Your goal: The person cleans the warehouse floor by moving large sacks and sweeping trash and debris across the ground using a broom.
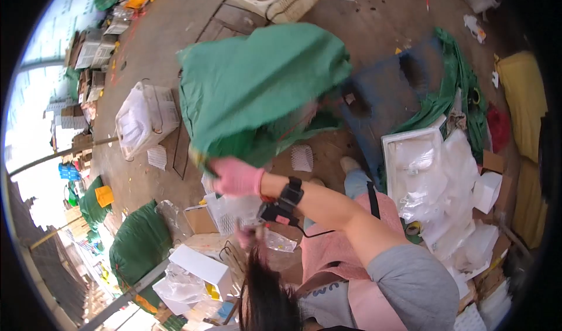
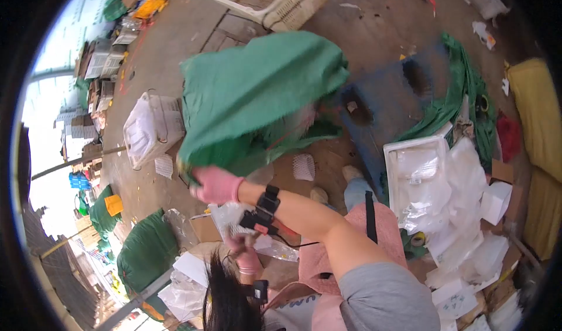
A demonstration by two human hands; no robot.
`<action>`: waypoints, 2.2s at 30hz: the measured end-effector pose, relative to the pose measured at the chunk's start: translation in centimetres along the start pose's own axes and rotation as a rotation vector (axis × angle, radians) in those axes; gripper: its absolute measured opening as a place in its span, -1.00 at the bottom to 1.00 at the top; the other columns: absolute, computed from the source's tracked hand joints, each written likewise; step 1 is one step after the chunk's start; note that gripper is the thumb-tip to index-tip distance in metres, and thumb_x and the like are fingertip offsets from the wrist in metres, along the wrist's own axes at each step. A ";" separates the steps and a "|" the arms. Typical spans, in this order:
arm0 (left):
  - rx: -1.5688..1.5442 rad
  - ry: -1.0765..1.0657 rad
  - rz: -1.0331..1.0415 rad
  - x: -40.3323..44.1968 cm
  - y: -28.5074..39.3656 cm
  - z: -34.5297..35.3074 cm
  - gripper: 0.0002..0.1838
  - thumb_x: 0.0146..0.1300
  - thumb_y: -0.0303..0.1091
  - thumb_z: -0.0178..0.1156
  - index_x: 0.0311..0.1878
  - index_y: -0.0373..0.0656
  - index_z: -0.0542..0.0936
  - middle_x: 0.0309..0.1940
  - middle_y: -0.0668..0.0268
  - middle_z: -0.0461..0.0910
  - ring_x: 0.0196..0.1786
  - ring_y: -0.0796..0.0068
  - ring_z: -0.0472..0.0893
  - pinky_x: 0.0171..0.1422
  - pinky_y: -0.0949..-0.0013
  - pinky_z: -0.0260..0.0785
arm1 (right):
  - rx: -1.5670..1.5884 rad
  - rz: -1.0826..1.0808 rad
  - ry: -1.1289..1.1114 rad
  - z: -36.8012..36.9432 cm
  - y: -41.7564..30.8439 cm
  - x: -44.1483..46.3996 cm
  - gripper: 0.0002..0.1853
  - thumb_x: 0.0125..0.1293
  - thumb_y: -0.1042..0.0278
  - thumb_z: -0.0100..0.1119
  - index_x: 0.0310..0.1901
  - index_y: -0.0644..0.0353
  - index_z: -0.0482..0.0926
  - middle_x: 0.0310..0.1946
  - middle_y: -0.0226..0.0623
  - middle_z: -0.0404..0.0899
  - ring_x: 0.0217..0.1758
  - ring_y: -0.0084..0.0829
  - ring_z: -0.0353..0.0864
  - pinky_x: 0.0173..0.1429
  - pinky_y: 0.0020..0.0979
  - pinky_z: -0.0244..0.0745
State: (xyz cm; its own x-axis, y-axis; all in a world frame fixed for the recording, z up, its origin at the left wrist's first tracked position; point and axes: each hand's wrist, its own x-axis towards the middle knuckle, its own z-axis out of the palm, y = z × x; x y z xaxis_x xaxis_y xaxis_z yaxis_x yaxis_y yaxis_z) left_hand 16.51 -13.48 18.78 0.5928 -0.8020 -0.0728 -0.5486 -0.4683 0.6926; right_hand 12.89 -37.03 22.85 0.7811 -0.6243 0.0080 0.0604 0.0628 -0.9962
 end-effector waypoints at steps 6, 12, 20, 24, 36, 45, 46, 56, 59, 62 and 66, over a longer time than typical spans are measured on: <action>-0.647 0.141 -0.137 0.3 -2.4 -8.7 -0.42 0.09 -0.44 0.08 0.19 -0.20 0.12 -0.35 0.26 0.46 -0.35 0.48 0.44 -0.16 0.37 0.38 | 0.069 -0.177 -0.657 15.4 0.1 -6.9 -0.68 0.01 0.27 0.01 -0.23 0.33 0.44 -0.38 -0.10 0.52 -0.29 -0.27 0.48 -0.18 -0.32 0.35; -0.932 -0.011 -0.125 2.2 -2.3 -12.2 -0.48 0.09 -0.45 0.08 0.14 -0.21 0.21 -0.27 0.20 0.49 -0.29 0.41 0.48 -0.13 0.36 0.37 | -0.184 -0.010 -0.507 12.1 -8.3 -10.6 -0.68 -0.01 0.19 0.06 -0.23 0.20 0.48 -0.27 -0.09 0.49 -0.14 -0.13 0.45 -0.07 -0.28 0.30; -0.697 -0.065 -0.048 4.6 0.0 -15.1 -0.54 0.05 -0.45 0.09 0.08 -0.18 0.32 -0.21 0.23 0.44 -0.27 0.44 0.45 -0.24 0.42 0.35 | -0.768 0.261 -0.195 8.8 -7.8 -12.9 0.05 -0.39 0.09 0.37 0.22 0.00 -0.02 0.03 -0.07 0.26 0.05 -0.11 0.33 0.03 -0.16 0.27; -0.484 -0.236 0.167 5.9 1.5 -16.5 -0.54 0.02 -0.48 0.07 0.07 -0.19 0.34 -0.31 0.26 0.46 -0.37 0.49 0.45 -0.34 0.46 0.32 | -0.785 0.085 -0.276 13.7 -5.4 -8.6 -0.46 -0.21 0.26 0.21 -0.05 0.10 0.41 -0.26 -0.11 0.50 -0.17 -0.14 0.50 -0.09 -0.23 0.40; -0.548 -0.047 0.194 4.5 -2.2 -14.0 -0.83 0.17 -0.45 0.02 -0.16 -0.22 0.45 -0.62 0.50 0.32 -0.59 0.76 0.23 -0.56 0.66 0.03 | -0.645 -0.208 1.208 -22.0 -20.7 -8.0 -0.71 -0.02 0.11 0.07 -0.47 0.20 0.55 -0.46 -0.08 0.54 -0.37 -0.13 0.52 -0.27 -0.23 0.40; -0.597 0.098 0.088 2.0 2.9 -8.8 -0.88 0.14 -0.44 0.06 -0.24 -0.19 0.47 -0.59 0.51 0.35 -0.58 0.77 0.25 -0.52 0.63 0.11 | -2.014 -0.260 1.931 -40.4 -47.8 -53.1 -0.80 -0.06 0.25 0.12 -0.52 0.24 0.51 -0.53 -0.06 0.52 -0.44 -0.09 0.50 -0.34 -0.19 0.39; -0.612 0.081 0.099 2.1 3.3 -8.1 -0.88 0.14 -0.44 0.07 -0.24 -0.20 0.47 -0.57 0.50 0.38 -0.58 0.76 0.27 -0.52 0.63 0.14 | -2.195 -0.191 2.106 -39.1 -49.5 -56.5 -0.80 -0.06 0.26 0.12 -0.52 0.24 0.51 -0.54 -0.05 0.52 -0.45 -0.09 0.50 -0.35 -0.18 0.39; -0.141 -0.559 0.407 4.8 3.1 2.0 -0.86 0.05 -0.36 0.20 -0.51 -0.18 0.48 -0.59 0.50 0.40 -0.49 0.71 0.32 -0.40 0.56 0.21 | -2.279 -0.081 3.062 -18.7 -52.9 -75.0 -0.84 -0.10 0.35 0.18 -0.56 0.26 0.47 -0.59 -0.11 0.50 -0.50 -0.11 0.47 -0.41 -0.20 0.37; 0.101 -0.702 0.096 2.2 7.3 2.5 -0.74 0.06 -0.32 0.20 -0.63 -0.19 0.40 -0.70 0.48 0.34 -0.59 0.71 0.25 -0.52 0.49 0.14 | -2.363 0.456 2.691 -22.3 -46.1 -82.4 -0.87 -0.03 0.36 0.12 -0.48 0.23 0.45 -0.52 -0.19 0.47 -0.46 -0.22 0.43 -0.38 -0.27 0.36; -0.081 -0.690 0.293 2.1 7.7 5.2 -0.66 0.03 -0.25 0.21 -0.71 -0.19 0.35 -0.81 0.35 0.26 -0.70 0.67 0.18 -0.61 0.46 0.06 | -2.138 0.745 1.906 -26.5 -33.9 -84.0 -0.88 0.04 0.38 0.06 -0.39 0.21 0.43 -0.44 -0.27 0.45 -0.41 -0.33 0.39 -0.35 -0.34 0.36; 0.397 -0.623 0.728 1.5 15.2 7.8 -0.69 0.01 -0.14 0.03 -0.62 -0.20 0.47 -0.56 0.10 0.49 -0.41 0.09 0.48 -0.35 0.11 0.32 | -2.047 1.056 0.846 -29.6 -17.5 -71.1 -0.83 0.09 0.32 0.03 -0.34 0.23 0.39 -0.42 -0.33 0.43 -0.44 -0.31 0.36 -0.35 -0.34 0.33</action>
State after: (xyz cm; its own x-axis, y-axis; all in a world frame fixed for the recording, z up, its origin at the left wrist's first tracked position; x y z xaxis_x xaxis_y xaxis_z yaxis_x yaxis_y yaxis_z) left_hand 4.43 -24.76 23.60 -0.3082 -0.9364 -0.1681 -0.8738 0.2087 0.4392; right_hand -62.10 -16.83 37.19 -0.1859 -0.9685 0.1655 -0.8111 0.2464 0.5305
